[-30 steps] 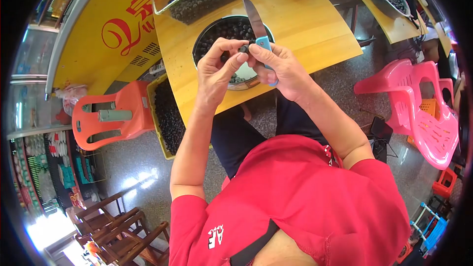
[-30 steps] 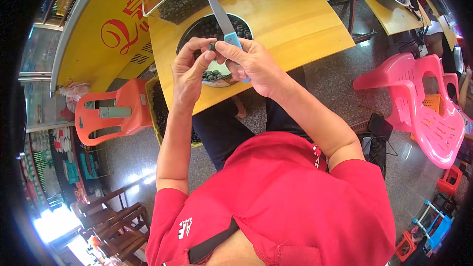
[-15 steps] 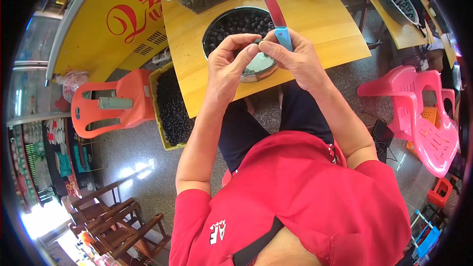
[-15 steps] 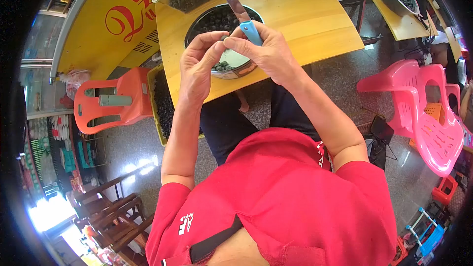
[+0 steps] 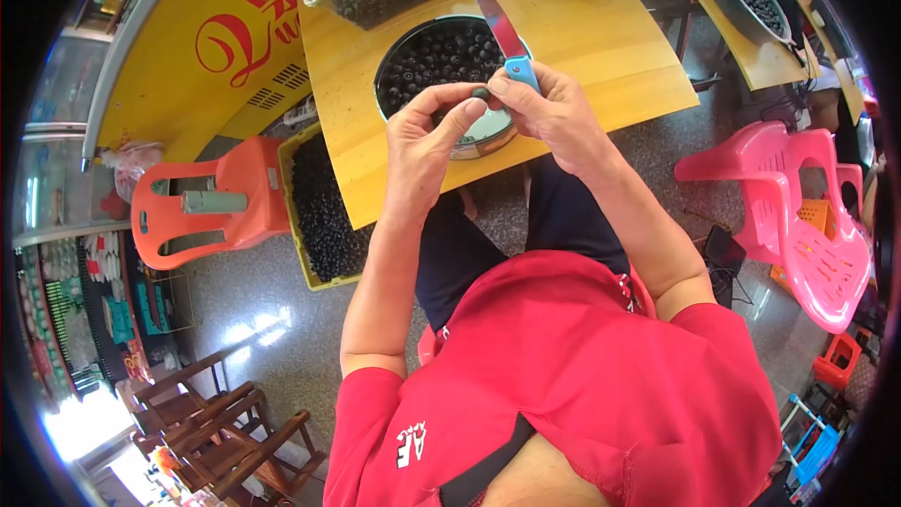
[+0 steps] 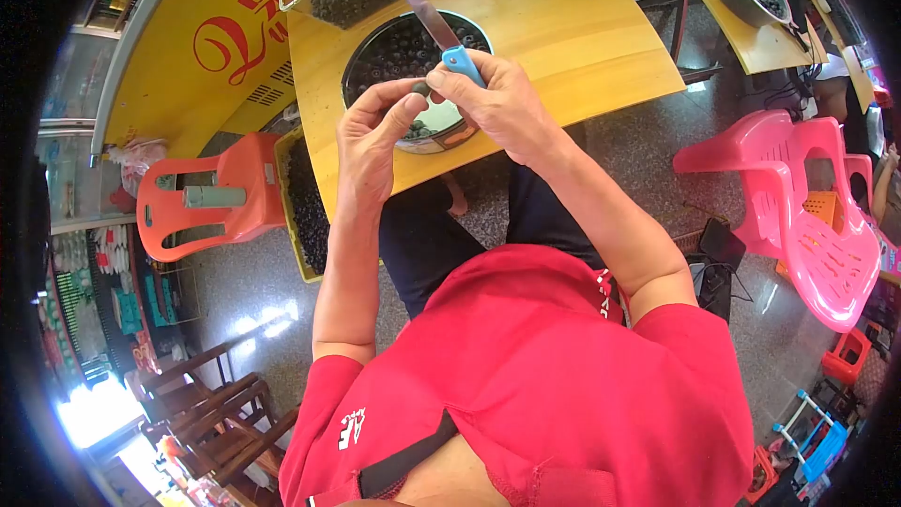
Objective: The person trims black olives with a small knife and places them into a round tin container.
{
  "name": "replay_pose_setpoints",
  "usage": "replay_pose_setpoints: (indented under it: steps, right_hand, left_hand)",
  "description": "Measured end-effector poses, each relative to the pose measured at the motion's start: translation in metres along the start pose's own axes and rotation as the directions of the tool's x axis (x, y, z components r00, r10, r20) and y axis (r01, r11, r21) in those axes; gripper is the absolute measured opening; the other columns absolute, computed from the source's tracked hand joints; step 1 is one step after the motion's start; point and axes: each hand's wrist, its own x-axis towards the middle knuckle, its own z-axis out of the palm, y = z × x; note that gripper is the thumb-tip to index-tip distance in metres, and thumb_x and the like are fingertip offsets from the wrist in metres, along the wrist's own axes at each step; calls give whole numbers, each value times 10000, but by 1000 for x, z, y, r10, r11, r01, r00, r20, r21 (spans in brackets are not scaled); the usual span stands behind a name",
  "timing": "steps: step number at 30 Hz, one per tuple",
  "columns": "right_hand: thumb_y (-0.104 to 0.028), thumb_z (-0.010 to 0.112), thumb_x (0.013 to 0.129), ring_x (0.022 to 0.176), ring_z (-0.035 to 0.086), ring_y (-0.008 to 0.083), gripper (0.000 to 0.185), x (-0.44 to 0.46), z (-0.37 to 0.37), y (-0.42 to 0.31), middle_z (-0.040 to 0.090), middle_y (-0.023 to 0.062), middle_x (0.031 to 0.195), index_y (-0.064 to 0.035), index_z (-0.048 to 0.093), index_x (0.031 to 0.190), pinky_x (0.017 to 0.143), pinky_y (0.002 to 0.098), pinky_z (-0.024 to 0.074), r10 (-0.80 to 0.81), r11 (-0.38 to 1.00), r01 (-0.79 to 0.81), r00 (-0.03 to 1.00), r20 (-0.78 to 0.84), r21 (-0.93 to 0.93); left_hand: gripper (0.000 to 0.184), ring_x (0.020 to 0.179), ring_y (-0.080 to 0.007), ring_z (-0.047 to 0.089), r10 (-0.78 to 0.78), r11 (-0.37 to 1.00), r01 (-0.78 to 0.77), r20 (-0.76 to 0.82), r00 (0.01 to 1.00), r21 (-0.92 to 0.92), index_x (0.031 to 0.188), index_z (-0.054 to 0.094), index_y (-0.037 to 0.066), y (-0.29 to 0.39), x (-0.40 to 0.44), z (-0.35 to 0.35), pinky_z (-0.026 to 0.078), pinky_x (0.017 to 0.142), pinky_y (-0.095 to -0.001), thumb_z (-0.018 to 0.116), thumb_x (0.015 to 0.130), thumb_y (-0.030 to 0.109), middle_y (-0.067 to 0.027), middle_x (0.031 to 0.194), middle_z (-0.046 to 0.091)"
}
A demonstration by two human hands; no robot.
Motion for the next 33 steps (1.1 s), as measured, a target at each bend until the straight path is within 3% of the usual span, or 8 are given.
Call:
replay_pose_setpoints:
  steps: [3, 6, 9, 21, 27, 30, 33]
  right_hand:
    - [-230, 636, 903, 598, 530, 111, 208, 2, 0, 9, 557, -14, 678, -25, 613, 880, 521, 282, 418, -209, 948, 194, 977, -37, -254]
    - [-196, 647, 880, 643, 597, 248, 188, -3, -6, 7, 593, 79, 703, -13, 607, 893, 567, 355, 458, -441, 631, 420, 886, 143, -652]
    - [-180, 658, 853, 695, 604, 326, 171, -4, -10, 5, 599, 140, 768, -23, 615, 904, 589, 383, 472, -504, 416, 482, 828, 245, -771]
    - [-160, 650, 839, 683, 612, 314, 133, -4, -14, 11, 605, 104, 783, -50, 606, 900, 568, 396, 479, -533, 308, 481, 802, 270, -821]
    - [-165, 659, 835, 678, 610, 341, 135, 5, -22, 20, 617, 122, 781, -60, 614, 907, 570, 410, 480, -540, 221, 446, 797, 273, -867]
    - [-191, 666, 841, 686, 608, 364, 160, 11, -32, 12, 637, 142, 790, -54, 624, 912, 577, 413, 481, -556, 343, 338, 825, 100, -877]
    - [-239, 618, 913, 594, 586, 207, 209, 10, -29, -3, 617, 102, 719, -32, 626, 934, 536, 325, 456, -568, 536, 342, 823, -30, -772]
  left_hand:
    - [223, 881, -81, 593, 2, 998, -5, -48, 999, -56, 1044, 655, 8, -5, -2, 0, 462, 804, -220, 704, 851, 110, -38, 954, 666]
    - [199, 871, -67, 573, -12, 994, 5, -63, 998, -105, 1031, 640, 18, -3, -3, -2, 452, 792, -215, 694, 861, 108, -17, 942, 646]
    - [177, 857, -60, 559, 16, 996, -20, -45, 999, -92, 1015, 624, 27, -5, -3, -7, 444, 779, -212, 686, 869, 105, -6, 932, 630]
    - [161, 868, -64, 556, 48, 999, -49, -55, 997, -18, 1013, 623, 22, -3, -5, -3, 443, 786, -213, 675, 876, 90, -8, 933, 626]
    - [131, 867, -77, 559, 81, 983, -87, -38, 996, -164, 990, 619, 13, 9, -14, 2, 439, 798, -215, 663, 875, 59, -11, 934, 618]
    - [125, 866, -76, 553, 177, 968, -174, 0, 984, -181, 987, 616, 10, 12, -19, -2, 432, 803, -212, 657, 875, 46, -6, 930, 605]
    - [133, 872, -71, 545, 115, 978, -126, -75, 991, -167, 987, 618, 9, 10, -20, -5, 424, 808, -209, 665, 871, 53, -2, 923, 585]
